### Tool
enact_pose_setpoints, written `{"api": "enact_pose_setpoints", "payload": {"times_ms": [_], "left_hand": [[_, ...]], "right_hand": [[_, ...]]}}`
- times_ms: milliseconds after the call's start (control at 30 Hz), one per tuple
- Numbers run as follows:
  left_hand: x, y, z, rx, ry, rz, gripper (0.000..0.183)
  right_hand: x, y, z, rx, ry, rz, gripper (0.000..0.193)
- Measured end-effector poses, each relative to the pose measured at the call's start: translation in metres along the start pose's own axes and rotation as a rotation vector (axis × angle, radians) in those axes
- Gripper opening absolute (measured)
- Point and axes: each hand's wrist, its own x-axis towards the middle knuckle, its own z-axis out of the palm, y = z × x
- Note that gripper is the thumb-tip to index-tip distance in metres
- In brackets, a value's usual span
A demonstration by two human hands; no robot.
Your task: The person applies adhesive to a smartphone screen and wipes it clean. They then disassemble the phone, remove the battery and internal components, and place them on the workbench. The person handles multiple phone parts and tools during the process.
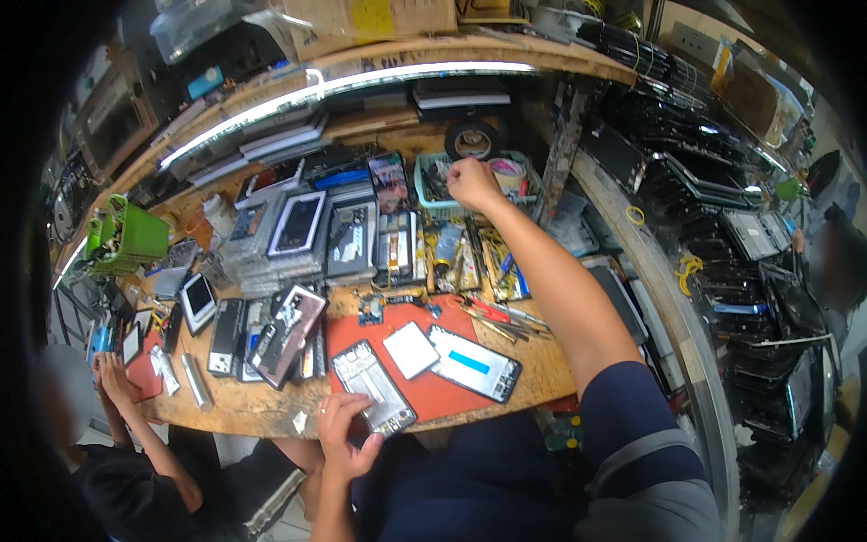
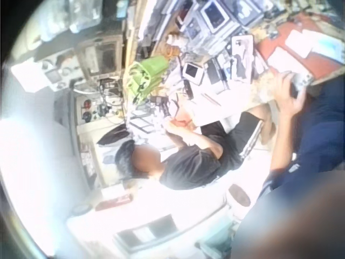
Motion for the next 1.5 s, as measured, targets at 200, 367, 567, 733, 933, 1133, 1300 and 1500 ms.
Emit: {"api": "enact_pose_setpoints", "payload": {"times_ms": [200, 367, 567, 733, 933, 1133, 1300, 1500], "left_hand": [[-0.002, -0.011, 0.006, -0.048, 0.106, 0.013, 0.02], [-0.004, -0.013, 0.006, -0.051, 0.092, -0.001, 0.019], [-0.003, -0.011, 0.005, -0.065, 0.068, 0.001, 0.019], [-0.006, -0.013, 0.005, -0.046, 0.063, -0.006, 0.019], [0.003, -0.005, 0.004, -0.121, 0.05, -0.071, 0.015], [0.081, 0.0, -0.004, -0.044, 0.033, -0.04, 0.002], [0.186, -0.02, 0.046, -0.168, -0.006, 0.056, 0.006], [0.18, -0.034, 0.07, -0.15, -0.051, -0.074, 0.011]], "right_hand": [[0.04, -0.007, 0.055, -0.35, -0.268, 0.292, 0.046], [0.042, -0.013, 0.059, -0.275, -0.121, 0.278, 0.035], [0.047, -0.016, 0.068, 0.139, 0.117, 0.013, 0.032], [0.048, -0.021, 0.087, 0.345, -0.239, 0.109, 0.049], [0.055, -0.01, 0.098, 0.474, -0.234, 0.134, 0.033], [0.053, -0.01, 0.098, 0.418, -0.174, 0.205, 0.039], [0.046, -0.01, 0.091, 0.268, -0.18, 0.112, 0.037], [0.053, -0.002, 0.096, 0.289, -0.22, 0.043, 0.031]]}}
